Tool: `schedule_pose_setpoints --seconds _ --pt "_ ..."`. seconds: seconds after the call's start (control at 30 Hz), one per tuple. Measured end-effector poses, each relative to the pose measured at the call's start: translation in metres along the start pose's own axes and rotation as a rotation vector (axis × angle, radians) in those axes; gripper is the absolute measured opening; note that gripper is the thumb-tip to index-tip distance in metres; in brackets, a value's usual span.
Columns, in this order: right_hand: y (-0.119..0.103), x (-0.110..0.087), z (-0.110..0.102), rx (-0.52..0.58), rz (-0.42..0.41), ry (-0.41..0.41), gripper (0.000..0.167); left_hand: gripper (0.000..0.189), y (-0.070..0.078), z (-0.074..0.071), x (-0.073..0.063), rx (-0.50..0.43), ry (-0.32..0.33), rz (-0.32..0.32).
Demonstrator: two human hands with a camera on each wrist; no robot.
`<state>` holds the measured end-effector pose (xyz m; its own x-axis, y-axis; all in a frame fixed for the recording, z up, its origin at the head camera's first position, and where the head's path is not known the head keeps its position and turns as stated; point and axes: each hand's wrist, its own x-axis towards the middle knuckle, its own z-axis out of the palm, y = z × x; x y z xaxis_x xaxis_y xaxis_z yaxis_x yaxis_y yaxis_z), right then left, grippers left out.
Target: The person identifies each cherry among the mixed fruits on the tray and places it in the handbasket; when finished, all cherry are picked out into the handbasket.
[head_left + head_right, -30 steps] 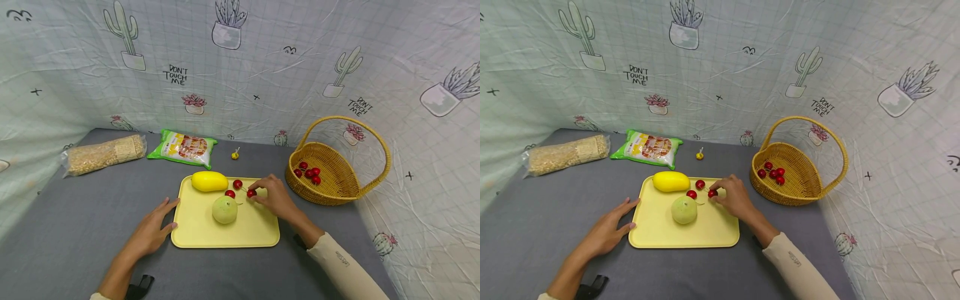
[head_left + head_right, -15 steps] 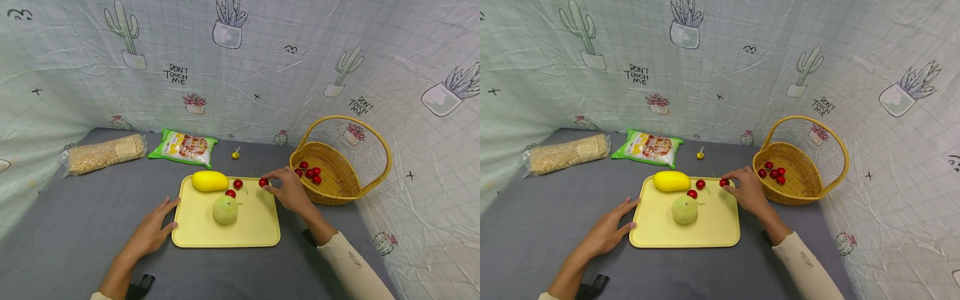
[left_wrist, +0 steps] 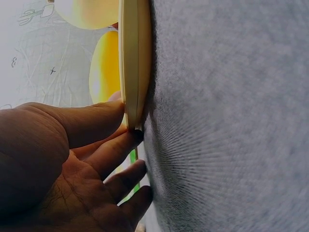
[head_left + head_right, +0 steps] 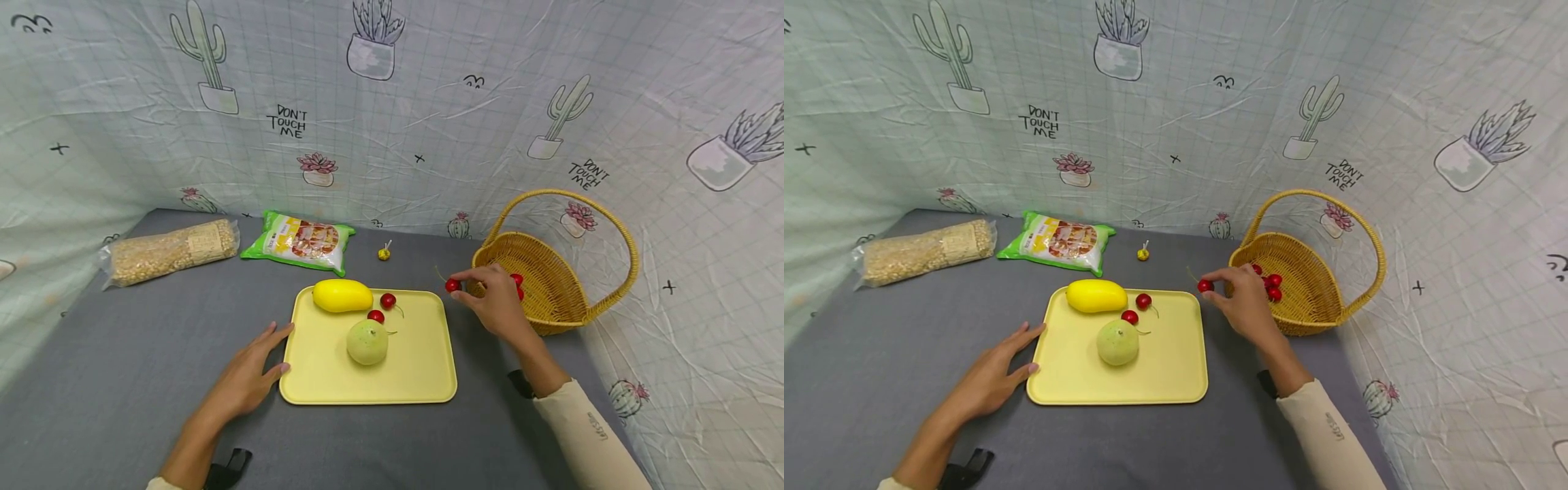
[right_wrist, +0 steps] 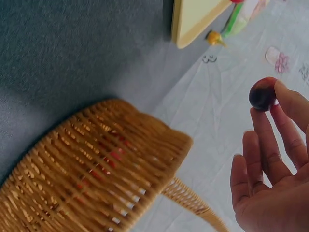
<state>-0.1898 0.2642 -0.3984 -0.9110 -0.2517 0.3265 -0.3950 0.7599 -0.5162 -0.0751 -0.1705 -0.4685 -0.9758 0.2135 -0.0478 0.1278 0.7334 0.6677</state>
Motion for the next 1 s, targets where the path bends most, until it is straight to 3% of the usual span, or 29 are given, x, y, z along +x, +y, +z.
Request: schedule_pose_setpoints --seconds 0.4,0.63,1.0 --pt "0.023 0.001 -0.014 0.008 0.11 0.037 0.027 0.072 -0.002 0.001 0.0 0.002 -0.001 -0.007" --pt "0.036 0.002 -0.027 0.003 0.121 0.097 0.027 0.072 -0.003 0.002 0.001 -0.001 0.003 -0.002" --pt "0.059 0.001 -0.038 -0.002 0.22 0.165 0.028 0.071 -0.002 0.002 0.0 0.003 0.012 0.008"
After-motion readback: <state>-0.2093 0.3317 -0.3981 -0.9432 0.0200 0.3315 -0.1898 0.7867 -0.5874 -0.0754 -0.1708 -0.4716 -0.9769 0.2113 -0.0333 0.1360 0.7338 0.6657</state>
